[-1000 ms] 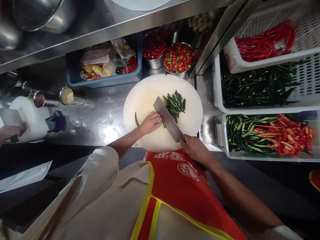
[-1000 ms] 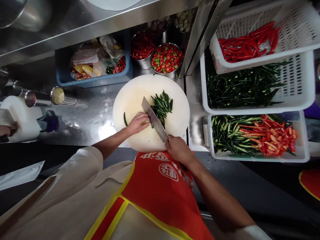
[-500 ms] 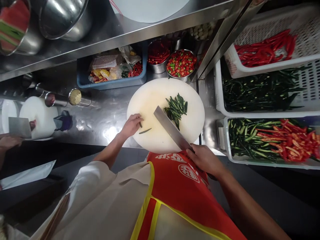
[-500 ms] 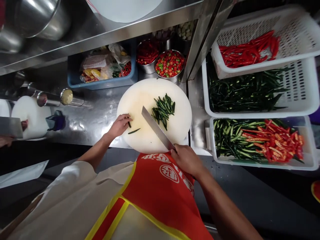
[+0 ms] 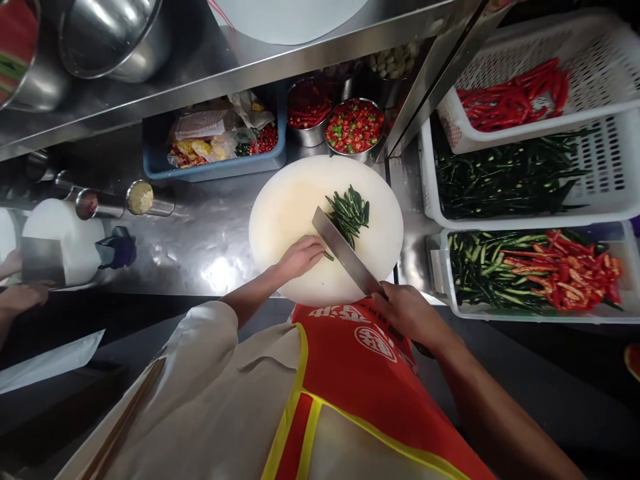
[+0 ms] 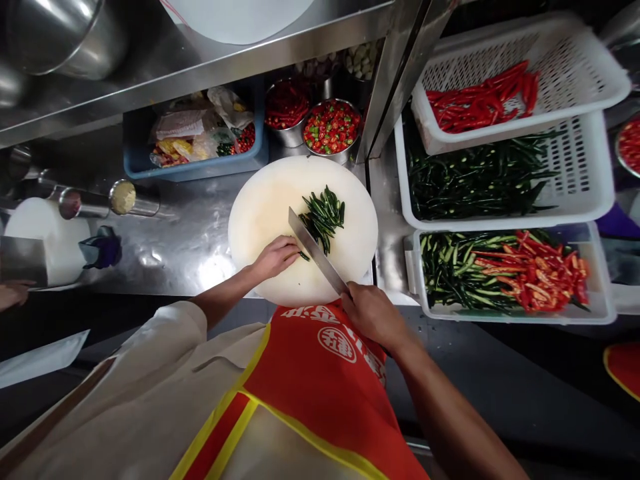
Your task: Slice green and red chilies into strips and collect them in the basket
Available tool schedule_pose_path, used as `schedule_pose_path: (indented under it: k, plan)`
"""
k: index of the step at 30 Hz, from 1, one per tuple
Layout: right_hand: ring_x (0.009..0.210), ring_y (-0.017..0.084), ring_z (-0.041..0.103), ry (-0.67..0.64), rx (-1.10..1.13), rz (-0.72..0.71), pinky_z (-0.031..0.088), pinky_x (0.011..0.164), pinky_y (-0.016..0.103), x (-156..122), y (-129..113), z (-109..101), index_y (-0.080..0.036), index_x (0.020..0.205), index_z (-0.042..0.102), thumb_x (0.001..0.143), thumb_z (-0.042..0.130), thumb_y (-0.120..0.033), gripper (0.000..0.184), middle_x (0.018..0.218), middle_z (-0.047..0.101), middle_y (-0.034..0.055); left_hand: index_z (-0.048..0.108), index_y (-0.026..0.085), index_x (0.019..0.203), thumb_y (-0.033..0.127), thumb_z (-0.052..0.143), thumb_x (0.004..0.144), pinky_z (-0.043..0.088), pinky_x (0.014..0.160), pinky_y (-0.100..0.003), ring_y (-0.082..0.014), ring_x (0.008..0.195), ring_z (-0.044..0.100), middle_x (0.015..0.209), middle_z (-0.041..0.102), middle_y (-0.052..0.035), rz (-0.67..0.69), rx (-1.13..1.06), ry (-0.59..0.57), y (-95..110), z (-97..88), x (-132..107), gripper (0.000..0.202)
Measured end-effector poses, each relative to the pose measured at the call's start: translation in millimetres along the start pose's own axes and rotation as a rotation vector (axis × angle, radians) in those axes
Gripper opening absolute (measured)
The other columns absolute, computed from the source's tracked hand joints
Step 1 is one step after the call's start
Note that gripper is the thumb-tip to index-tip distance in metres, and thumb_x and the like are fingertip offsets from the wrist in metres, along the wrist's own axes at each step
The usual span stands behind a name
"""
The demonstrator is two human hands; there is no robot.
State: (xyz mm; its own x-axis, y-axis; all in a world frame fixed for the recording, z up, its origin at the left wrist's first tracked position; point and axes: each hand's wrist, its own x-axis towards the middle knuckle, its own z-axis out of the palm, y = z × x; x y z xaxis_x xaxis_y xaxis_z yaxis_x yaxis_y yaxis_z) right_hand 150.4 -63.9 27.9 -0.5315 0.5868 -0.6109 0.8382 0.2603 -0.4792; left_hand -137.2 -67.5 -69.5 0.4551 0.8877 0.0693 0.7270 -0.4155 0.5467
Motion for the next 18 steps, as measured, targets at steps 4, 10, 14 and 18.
schedule_pose_path:
  k: [4,10,14,18]
  plan:
    - [0.066,0.018,0.059,-0.058,0.000,-0.029,0.024,0.058,0.029,-4.8,0.8,-8.3,-0.019,0.083,0.057,0.097,0.034,-0.035,0.031,0.075,0.068,0.0080,0.066,0.019,0.102,0.029,0.045,0.098,0.051,0.092,-0.036,-0.0189,0.100,0.059,0.104,0.065,-0.0080,-0.001,-0.022,0.029,-0.7,3.1,-2.1,0.024]
    - [0.068,0.018,0.060,-0.115,-0.067,-0.046,0.025,0.058,0.028,-2.3,10.1,-13.6,-0.019,0.083,0.057,0.096,0.034,-0.033,0.029,0.078,0.068,0.0088,0.066,0.019,0.099,0.028,0.045,0.098,0.050,0.091,-0.036,-0.0190,0.101,0.058,0.103,0.065,-0.0083,-0.015,-0.047,0.036,-0.4,5.6,-2.2,0.023]
    - [0.074,0.020,0.063,-0.088,-0.088,-0.035,0.029,0.061,0.029,19.6,1.3,-5.0,-0.017,0.087,0.059,0.096,0.035,-0.030,0.029,0.083,0.069,0.0117,0.067,0.019,0.096,0.029,0.043,0.099,0.050,0.090,-0.036,-0.0189,0.100,0.059,0.102,0.066,-0.0084,-0.014,-0.049,0.042,0.1,5.7,0.1,0.025]
    - [0.083,0.020,0.065,-0.021,-0.064,-0.041,0.034,0.069,0.028,46.7,-13.3,2.7,-0.015,0.090,0.061,0.096,0.034,-0.028,0.031,0.091,0.071,0.0137,0.066,0.019,0.095,0.029,0.042,0.099,0.051,0.089,-0.036,-0.0188,0.097,0.059,0.100,0.066,-0.0083,0.024,-0.034,0.025,-1.9,4.4,1.4,0.026]
